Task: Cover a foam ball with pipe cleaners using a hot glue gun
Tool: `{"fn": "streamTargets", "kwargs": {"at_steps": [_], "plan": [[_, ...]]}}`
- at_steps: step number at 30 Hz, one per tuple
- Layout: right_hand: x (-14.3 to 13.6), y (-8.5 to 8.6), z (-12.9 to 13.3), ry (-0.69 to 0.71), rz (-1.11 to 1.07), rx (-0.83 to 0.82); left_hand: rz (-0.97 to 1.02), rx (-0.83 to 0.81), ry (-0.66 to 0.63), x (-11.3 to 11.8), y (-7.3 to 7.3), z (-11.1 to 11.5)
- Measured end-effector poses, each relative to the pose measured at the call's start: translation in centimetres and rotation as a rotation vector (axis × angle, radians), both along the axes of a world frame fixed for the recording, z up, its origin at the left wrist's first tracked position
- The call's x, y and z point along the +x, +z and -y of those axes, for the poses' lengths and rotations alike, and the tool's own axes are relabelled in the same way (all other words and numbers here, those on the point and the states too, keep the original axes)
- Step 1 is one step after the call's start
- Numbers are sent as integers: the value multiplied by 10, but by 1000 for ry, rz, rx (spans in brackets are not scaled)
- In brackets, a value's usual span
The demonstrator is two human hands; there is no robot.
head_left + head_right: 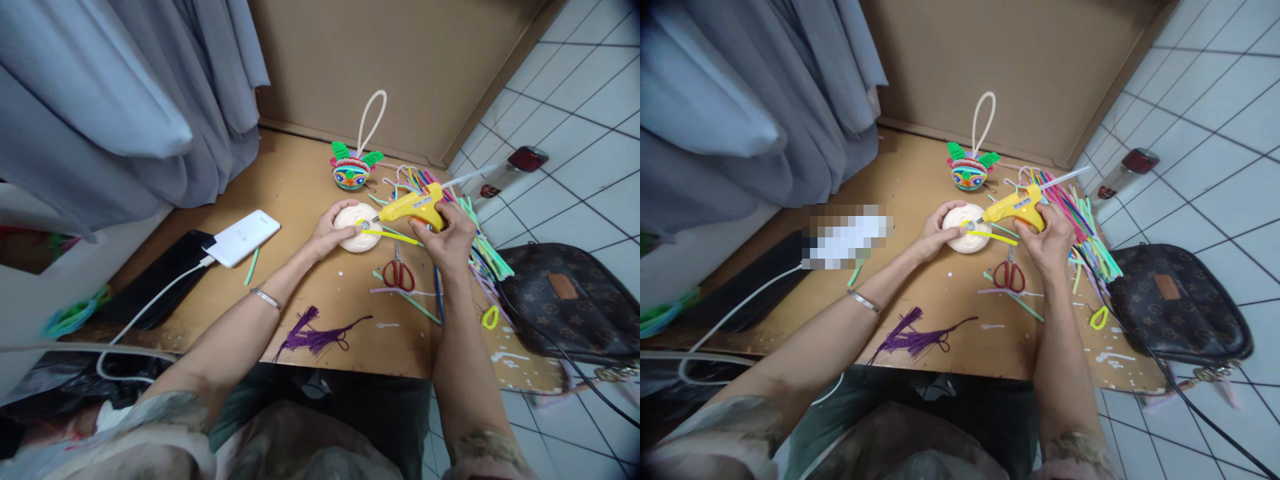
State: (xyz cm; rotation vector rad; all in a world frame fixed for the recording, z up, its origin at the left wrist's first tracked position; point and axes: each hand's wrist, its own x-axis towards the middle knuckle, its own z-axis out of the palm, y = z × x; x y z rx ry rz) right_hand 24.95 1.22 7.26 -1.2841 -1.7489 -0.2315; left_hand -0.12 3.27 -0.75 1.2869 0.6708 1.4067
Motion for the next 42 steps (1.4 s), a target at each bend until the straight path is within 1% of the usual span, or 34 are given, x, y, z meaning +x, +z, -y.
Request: {"fn": "streamTargets", "kwargs": {"at_steps": [15, 22, 28, 35, 42], "plan": [[1, 5, 4, 9, 12, 1, 2, -23, -2, -1, 3, 2], [2, 8, 6, 35, 23, -13, -1, -18, -4, -1, 2, 2], [1, 11, 8, 26, 51, -12, 13, -6, -4, -1, 1, 0], [-1, 10, 9, 53, 8, 3, 13, -24, 4, -1, 2, 0], [-2, 10, 10, 47, 16, 5, -8, -3, -3, -1, 1, 0]]}}
